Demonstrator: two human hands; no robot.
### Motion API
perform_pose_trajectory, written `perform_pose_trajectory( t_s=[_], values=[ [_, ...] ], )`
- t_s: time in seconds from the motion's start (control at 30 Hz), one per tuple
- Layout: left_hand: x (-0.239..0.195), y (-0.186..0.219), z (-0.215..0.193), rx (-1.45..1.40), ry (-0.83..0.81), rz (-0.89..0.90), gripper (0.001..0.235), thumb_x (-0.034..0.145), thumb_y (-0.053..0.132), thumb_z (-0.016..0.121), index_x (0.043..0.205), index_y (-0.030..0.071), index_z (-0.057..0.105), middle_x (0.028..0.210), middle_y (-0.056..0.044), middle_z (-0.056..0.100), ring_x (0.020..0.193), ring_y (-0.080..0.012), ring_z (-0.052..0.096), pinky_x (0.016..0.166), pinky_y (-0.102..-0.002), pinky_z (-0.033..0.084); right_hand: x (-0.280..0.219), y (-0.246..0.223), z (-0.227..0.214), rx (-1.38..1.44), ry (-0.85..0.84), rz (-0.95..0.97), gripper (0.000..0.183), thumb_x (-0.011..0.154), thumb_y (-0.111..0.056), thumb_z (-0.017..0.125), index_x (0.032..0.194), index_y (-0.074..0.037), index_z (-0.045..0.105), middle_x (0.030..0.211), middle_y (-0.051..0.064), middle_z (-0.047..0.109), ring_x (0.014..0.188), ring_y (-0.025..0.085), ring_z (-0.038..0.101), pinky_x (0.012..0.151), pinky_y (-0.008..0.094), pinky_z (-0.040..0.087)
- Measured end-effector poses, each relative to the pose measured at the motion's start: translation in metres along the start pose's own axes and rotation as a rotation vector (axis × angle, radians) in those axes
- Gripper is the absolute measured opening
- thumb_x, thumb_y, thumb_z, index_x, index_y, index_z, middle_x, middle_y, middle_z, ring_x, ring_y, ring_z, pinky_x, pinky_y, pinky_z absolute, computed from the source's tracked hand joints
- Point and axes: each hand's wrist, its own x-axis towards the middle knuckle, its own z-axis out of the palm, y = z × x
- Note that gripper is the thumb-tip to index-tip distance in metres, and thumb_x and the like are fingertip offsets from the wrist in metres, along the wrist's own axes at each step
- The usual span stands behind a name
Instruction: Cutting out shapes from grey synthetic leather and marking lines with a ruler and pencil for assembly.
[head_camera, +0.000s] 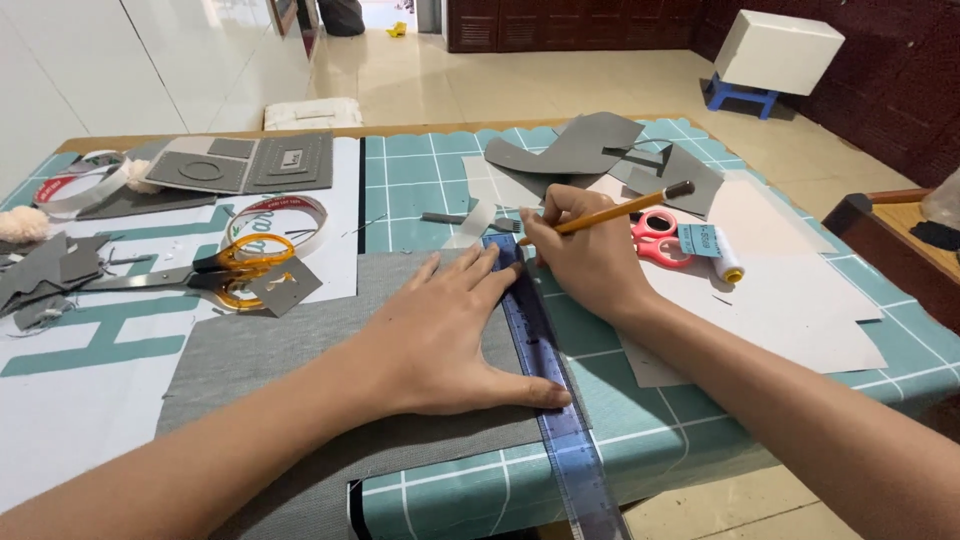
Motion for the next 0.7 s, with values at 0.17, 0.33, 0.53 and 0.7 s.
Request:
perform_pose_trajectory(
  t_s=[0.17,0.33,0.53,0.7],
  values=[
    [0.001,-0.001,0.002,-0.006,0.034,0.020,0.131,0.067,0.097,0.051,0.159,0.006,0.029,0.167,-0.023,0.017,0.155,-0.0358,0.012,0.121,-0.057,0.002,-0.007,-0.005,-0.001,-0.081,0.008,-0.023,0.035,0.096,-0.016,0.072,0.067,-0.010,0.053,0.058,0.004,0.054,0.055,0.010,0.042,0.048,0.029,0.031],
    [0.001,-0.002,0.003,-0.001,0.042,0.017,0.134,0.066,0.099,0.050,0.160,0.006,0.027,0.167,-0.022,0.018,0.155,-0.0349,0.013,0.121,-0.056,0.003,-0.034,-0.020,-0.016,-0.184,-0.020,-0.048,0.044,0.091,-0.015,0.070,0.063,-0.013,0.035,0.055,-0.001,0.037,0.057,0.011,0.032,0.052,0.033,0.025],
    [0.002,-0.003,0.005,0.003,0.042,0.021,0.132,0.066,0.098,0.053,0.159,0.007,0.029,0.167,-0.022,0.021,0.156,-0.0336,0.014,0.121,-0.057,0.005,-0.082,-0.040,-0.048,-0.153,-0.101,0.043,0.046,0.081,-0.010,0.072,0.058,-0.013,0.031,0.050,-0.002,0.032,0.056,0.010,0.028,0.052,0.032,0.023],
    [0.001,-0.001,0.003,0.005,0.017,0.004,0.133,0.067,0.098,0.054,0.160,0.008,0.027,0.168,-0.020,0.019,0.156,-0.0335,0.012,0.121,-0.059,0.005,-0.118,-0.050,-0.063,0.014,-0.094,0.158,0.044,0.078,-0.004,0.073,0.054,-0.010,0.037,0.048,-0.001,0.036,0.052,0.010,0.029,0.047,0.030,0.025]
  ],
)
